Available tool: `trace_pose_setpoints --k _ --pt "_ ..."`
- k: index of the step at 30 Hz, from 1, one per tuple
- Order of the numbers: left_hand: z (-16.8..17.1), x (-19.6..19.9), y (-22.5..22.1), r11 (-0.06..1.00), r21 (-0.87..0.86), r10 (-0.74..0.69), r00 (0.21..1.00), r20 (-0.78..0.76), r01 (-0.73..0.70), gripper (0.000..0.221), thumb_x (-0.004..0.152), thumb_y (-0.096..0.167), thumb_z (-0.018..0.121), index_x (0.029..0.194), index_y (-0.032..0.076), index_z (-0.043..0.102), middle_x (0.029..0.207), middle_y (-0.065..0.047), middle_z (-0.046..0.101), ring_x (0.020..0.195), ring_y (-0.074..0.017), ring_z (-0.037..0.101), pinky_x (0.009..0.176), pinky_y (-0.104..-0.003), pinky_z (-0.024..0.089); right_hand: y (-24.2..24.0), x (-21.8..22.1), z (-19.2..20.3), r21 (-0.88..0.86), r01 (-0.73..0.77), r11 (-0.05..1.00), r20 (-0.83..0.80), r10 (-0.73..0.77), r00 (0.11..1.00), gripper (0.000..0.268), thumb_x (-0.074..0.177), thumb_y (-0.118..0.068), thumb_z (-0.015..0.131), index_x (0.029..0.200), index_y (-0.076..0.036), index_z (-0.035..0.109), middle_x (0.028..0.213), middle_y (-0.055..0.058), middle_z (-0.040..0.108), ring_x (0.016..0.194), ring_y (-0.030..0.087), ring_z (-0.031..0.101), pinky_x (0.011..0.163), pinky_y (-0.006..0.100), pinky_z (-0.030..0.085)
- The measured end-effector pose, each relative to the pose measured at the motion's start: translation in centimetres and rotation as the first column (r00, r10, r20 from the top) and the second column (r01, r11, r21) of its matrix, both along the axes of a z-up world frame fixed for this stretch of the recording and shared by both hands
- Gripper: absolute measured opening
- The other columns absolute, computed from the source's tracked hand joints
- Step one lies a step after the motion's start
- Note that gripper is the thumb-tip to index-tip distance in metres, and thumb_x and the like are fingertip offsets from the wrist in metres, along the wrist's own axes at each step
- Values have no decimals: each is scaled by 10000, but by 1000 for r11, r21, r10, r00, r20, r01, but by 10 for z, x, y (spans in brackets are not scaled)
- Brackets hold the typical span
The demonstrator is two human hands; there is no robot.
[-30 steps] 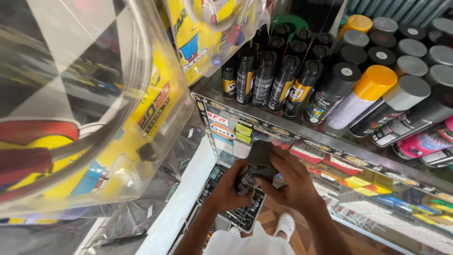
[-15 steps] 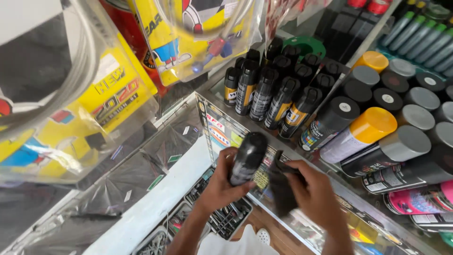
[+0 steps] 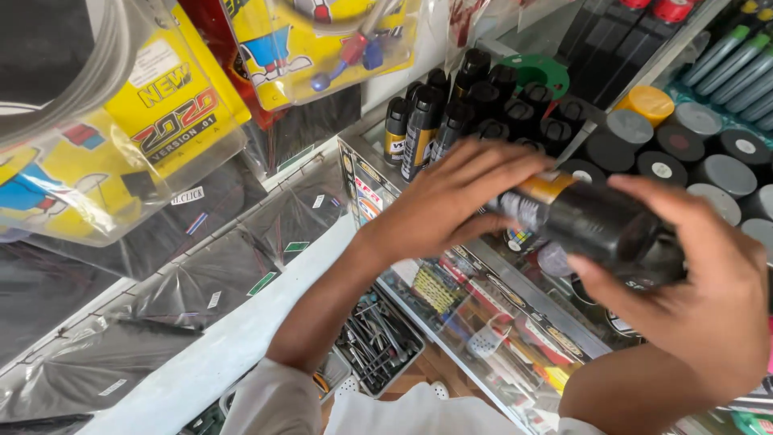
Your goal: Organizing and checking various spray paint cans on a retail display shelf.
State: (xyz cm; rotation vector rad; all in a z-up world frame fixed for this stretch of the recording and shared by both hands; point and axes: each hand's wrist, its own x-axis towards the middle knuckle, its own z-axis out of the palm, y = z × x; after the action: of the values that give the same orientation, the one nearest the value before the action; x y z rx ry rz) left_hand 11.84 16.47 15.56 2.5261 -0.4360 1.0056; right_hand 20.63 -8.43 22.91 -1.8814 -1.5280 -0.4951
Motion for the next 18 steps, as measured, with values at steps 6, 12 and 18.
trace_pose_setpoints --k 6,12,18 --pt "38 39 38 988 132 65 991 120 -81 823 945 261 920 1559 265 372 1582 52 542 1478 -190 534 1296 -363 484 30 13 14 71 -2 997 211 -13 977 651 895 16 926 1438 225 635 1235 349 745 907 408 692 857 479 544" --pt "28 59 75 990 22 133 980 148 -138 675 982 341 823 1545 206 477 1628 -11 458 1550 -295 454 1341 -471 418 80 27 14 107 -58 993 175 38 984 569 911 103 869 1417 173 619 1269 312 731 816 330 667 592 372 510" --pt "13 56 94 981 -185 57 998 21 -52 886 973 54 796 1654 125 234 1752 -97 246 1662 -282 288 1389 -427 328 110 56 6 4 -4 1000 291 3 957 536 971 -58 843 1444 33 607 1050 200 710 514 267 574 578 427 498"
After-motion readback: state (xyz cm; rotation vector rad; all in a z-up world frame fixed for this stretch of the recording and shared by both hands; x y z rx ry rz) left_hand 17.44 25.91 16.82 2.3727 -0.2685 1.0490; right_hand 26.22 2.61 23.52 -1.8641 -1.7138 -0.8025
